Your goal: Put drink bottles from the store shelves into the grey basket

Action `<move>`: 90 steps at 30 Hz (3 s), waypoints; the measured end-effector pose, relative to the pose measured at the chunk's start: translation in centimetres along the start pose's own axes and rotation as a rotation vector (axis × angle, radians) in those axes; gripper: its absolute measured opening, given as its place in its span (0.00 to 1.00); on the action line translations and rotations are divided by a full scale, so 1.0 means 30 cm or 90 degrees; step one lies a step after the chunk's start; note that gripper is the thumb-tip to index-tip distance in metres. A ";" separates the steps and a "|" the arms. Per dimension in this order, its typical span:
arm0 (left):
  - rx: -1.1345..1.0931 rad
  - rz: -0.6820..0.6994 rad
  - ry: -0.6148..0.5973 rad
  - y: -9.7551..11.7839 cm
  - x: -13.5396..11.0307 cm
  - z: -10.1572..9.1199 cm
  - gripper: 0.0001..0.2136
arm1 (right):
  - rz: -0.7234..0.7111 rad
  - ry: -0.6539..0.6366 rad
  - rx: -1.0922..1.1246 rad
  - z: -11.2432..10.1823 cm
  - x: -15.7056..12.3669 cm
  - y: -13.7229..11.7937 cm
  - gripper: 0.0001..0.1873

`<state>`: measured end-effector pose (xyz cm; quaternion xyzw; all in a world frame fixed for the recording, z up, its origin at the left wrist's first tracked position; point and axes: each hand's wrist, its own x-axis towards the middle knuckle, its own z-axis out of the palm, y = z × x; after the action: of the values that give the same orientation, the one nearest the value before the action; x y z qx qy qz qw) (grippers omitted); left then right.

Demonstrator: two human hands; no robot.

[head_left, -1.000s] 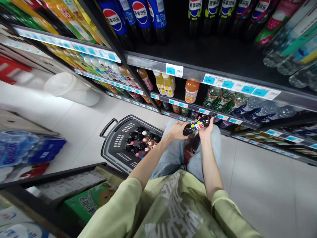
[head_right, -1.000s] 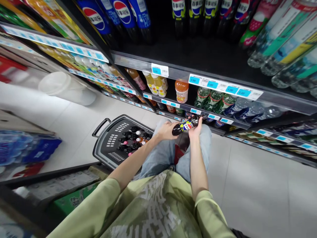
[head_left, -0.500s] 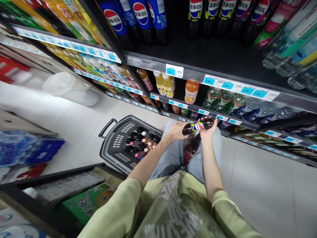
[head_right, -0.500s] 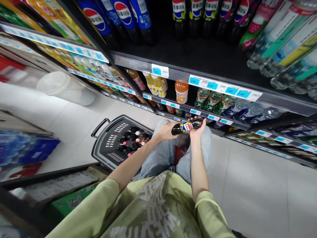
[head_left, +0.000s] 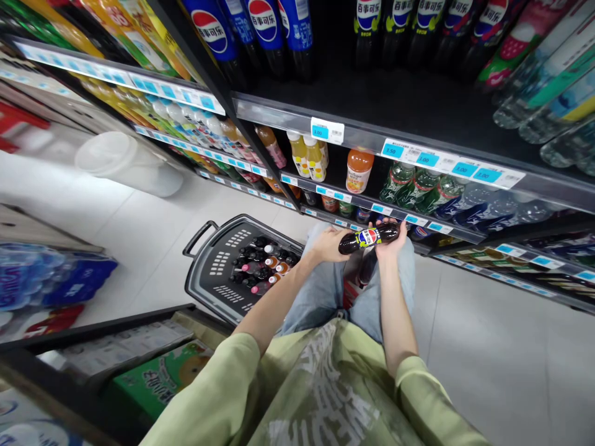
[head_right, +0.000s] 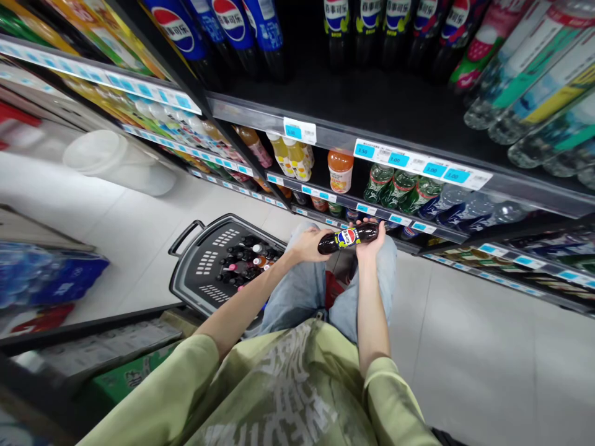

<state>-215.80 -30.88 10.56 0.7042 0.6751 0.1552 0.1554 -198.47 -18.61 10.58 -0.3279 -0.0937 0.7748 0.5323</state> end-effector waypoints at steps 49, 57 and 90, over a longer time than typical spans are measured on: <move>0.003 -0.020 0.019 0.007 0.014 0.007 0.29 | -0.027 0.026 0.029 -0.014 0.018 0.004 0.13; 0.017 -0.061 0.062 0.011 0.019 0.023 0.25 | -0.025 0.022 0.045 -0.021 0.030 0.003 0.15; 0.007 -0.064 0.046 0.009 0.027 0.009 0.26 | -0.027 0.026 0.020 -0.041 0.049 0.004 0.18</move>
<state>-215.40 -30.07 10.44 0.6641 0.7158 0.1686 0.1344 -198.12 -17.61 8.98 -0.3328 -0.0777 0.7580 0.5555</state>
